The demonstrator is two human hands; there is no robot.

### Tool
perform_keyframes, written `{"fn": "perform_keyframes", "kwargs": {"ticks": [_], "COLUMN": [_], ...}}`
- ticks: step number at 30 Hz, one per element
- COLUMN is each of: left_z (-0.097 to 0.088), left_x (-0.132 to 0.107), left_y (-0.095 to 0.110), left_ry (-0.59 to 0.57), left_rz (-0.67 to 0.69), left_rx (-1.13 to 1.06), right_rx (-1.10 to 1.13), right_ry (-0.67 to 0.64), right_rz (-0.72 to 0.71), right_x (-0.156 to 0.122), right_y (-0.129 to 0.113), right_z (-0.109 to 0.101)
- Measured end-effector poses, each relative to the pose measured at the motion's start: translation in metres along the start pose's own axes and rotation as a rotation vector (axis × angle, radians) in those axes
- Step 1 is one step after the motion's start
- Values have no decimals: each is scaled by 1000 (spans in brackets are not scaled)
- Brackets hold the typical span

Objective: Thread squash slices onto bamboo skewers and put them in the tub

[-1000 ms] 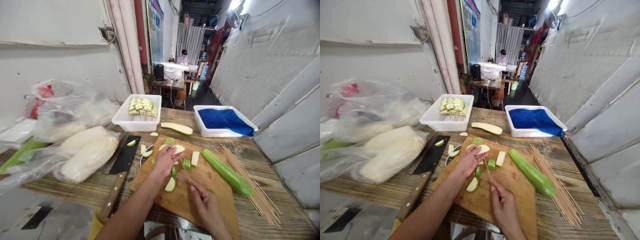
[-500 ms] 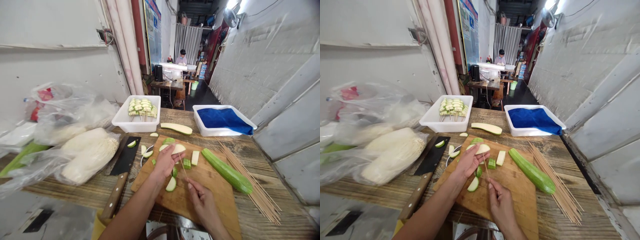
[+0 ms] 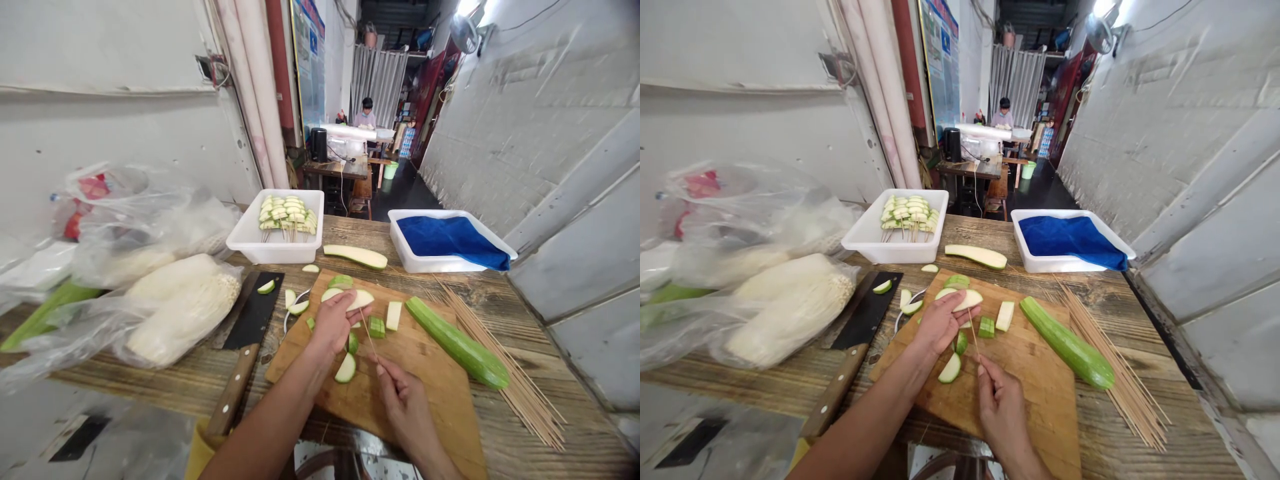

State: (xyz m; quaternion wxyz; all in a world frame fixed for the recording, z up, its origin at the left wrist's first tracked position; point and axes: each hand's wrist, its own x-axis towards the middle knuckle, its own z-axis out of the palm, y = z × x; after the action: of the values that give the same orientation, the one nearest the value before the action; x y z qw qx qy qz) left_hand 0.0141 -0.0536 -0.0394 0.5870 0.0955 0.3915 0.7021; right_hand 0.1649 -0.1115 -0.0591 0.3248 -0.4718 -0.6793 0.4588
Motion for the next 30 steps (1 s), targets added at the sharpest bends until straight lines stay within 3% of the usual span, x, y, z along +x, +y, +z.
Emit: {"fn": "perform_keyframes", "kwargs": {"ticks": [8,15,21,30], "left_z": [0,3,3,5], "left_x": [-2,-3,-4,-7], "left_y": [0,3,0,-1], "left_ry": [-69,1,-68,-66], "left_rz": [-39,-103,14,6], "left_rx": [16,-57,-12,33], "right_rx": [46,98,88,87], "right_ry": [32,62,66,65], "right_rz": [6,7,-11,-4], "right_x": [1,2,2,1], "right_y": [-3,-4,-5,-3], "right_z": [-1,-1,-1,-1]}}
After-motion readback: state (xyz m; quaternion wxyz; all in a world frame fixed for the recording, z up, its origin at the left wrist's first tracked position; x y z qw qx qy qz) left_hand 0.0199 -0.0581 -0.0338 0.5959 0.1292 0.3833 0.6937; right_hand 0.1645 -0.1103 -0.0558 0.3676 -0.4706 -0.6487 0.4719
